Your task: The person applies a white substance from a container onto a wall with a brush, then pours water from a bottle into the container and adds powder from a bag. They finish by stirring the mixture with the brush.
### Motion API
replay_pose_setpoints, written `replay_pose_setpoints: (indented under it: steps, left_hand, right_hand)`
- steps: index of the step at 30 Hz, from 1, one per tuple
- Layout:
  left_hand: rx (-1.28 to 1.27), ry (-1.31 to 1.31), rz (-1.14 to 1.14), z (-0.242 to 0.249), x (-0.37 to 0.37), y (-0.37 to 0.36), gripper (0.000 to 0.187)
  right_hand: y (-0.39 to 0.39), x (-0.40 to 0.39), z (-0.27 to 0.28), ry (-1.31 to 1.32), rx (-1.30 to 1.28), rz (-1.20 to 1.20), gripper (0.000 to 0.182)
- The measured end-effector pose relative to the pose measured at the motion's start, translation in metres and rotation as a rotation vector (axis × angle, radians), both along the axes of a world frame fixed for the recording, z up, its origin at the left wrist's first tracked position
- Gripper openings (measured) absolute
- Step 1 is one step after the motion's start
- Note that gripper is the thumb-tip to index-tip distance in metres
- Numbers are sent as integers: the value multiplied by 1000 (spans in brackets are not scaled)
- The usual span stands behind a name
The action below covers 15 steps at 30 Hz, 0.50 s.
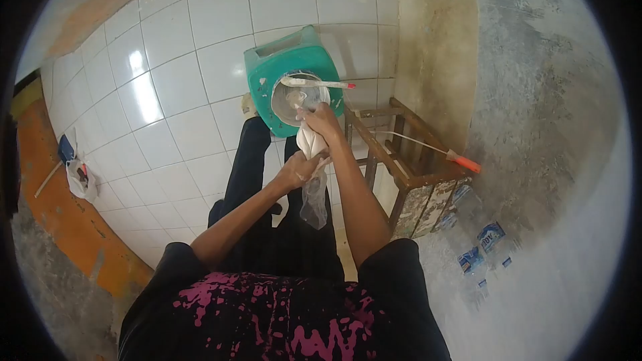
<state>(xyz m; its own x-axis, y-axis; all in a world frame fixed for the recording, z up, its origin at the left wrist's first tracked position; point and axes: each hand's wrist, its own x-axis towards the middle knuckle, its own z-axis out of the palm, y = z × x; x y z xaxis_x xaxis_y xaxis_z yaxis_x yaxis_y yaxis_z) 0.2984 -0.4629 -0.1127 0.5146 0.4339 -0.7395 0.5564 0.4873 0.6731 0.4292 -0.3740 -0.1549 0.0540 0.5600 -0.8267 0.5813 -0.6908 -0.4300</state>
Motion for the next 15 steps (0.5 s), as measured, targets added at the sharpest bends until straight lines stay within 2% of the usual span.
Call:
replay_pose_setpoints:
  steps: [1,3,5,7,8,10,13,15]
  left_hand:
    - [-1,2,-2,5,-2,2,42]
    - [252,-11,-158,14,-5,10,44]
    - [264,-21,-175,8,-5,6,45]
    - [267,-30,-195,10,-2,0,46]
    - [175,-18,-111,11,2,-3,42]
    - [94,-4,-24,9,4,1,40]
    - [226,11,-132,13,4,3,43]
    - [-50,26,95,17,5,2,47]
  right_hand:
    - [-1,-1,0,47,23,-31,35]
    - [-2,-1,2,-4,12,-44,37]
    - [-2,3,3,-63,2,-56,38]
    - [-5,4,3,-38,8,54,35]
    - [-7,2,4,-37,7,53,35]
    - [-8,2,0,2,33,-141,33]
    - [-11,5,-1,18,150,-23,33]
    - [-11,7,3,-9,103,-45,34]
